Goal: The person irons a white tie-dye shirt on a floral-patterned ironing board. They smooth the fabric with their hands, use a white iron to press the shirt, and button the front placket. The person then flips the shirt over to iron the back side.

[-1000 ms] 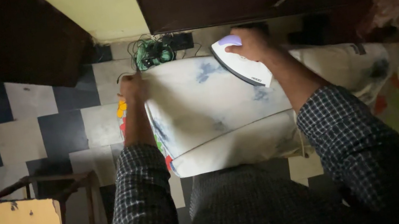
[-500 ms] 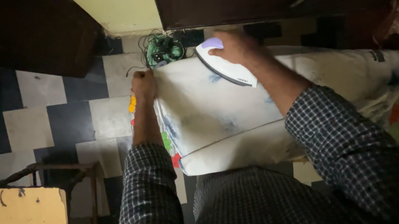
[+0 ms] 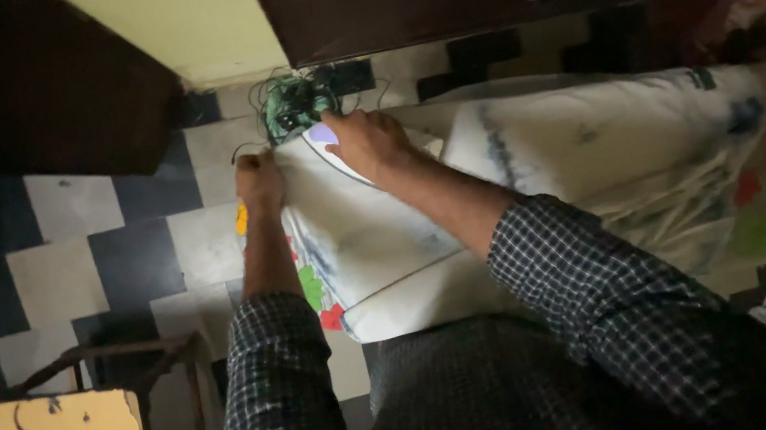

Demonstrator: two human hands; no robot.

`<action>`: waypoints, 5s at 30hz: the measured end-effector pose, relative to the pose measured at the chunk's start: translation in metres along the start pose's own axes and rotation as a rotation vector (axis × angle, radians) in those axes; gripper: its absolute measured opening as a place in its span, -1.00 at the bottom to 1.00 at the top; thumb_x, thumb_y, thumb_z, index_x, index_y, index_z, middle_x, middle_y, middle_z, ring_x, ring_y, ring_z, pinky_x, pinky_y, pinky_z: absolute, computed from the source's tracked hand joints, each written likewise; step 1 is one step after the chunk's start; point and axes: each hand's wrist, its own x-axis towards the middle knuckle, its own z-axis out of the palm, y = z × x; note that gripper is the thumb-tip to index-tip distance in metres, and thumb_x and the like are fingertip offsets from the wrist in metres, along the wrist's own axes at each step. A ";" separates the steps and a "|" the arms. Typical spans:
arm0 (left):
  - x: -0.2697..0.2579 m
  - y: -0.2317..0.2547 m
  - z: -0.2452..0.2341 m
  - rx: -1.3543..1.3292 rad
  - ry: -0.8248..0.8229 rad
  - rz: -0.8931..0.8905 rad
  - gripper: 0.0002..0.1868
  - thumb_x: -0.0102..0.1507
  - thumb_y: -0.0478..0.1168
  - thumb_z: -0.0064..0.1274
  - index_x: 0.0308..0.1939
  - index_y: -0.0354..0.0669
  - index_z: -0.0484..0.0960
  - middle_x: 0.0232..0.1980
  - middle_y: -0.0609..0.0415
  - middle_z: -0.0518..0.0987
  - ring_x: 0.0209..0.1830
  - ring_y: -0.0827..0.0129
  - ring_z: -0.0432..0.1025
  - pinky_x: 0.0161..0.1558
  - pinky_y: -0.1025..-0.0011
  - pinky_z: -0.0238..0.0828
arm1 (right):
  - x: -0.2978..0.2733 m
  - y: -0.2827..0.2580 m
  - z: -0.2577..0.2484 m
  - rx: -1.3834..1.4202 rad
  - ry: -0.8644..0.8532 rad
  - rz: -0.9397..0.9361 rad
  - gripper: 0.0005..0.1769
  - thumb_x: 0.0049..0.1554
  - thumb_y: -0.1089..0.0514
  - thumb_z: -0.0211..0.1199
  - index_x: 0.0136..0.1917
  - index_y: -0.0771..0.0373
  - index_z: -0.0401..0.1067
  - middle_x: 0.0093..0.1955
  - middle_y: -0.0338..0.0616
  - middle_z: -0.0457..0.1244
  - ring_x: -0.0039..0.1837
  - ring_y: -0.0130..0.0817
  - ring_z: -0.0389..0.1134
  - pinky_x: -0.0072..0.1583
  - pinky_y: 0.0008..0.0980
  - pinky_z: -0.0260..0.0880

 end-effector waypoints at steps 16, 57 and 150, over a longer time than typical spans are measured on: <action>0.013 -0.021 0.022 0.134 0.107 0.016 -0.51 0.32 0.16 0.00 -0.07 -0.24 0.57 -0.05 -0.23 0.66 0.01 -0.18 0.52 0.11 0.02 0.40 | -0.111 0.269 -0.056 -0.066 0.173 0.641 -0.36 0.21 -0.27 0.30 0.38 0.11 0.34 0.17 0.18 0.35 0.19 0.19 0.38 0.11 0.12 0.41; -0.353 0.262 0.232 0.742 -0.551 1.161 -0.21 0.36 0.19 -0.18 0.59 -0.09 0.10 0.68 -0.04 -0.01 0.70 0.07 -0.25 0.57 -0.05 -0.52 | -0.527 0.527 -0.014 0.919 1.565 0.538 -0.45 0.52 0.17 0.14 0.62 0.29 -0.02 0.49 0.00 0.15 0.41 -0.29 0.22 0.42 -0.30 0.31; -0.230 0.134 -0.117 0.898 -0.016 0.446 -0.70 0.52 -0.04 -0.18 0.05 -0.02 0.65 -0.14 -0.21 0.68 -0.20 -0.14 0.59 -0.21 -0.03 0.54 | -0.294 0.506 -0.047 -0.144 0.646 0.348 -0.91 0.26 0.11 0.28 0.04 0.03 0.56 0.04 0.05 0.36 0.14 0.11 0.37 0.08 0.11 0.31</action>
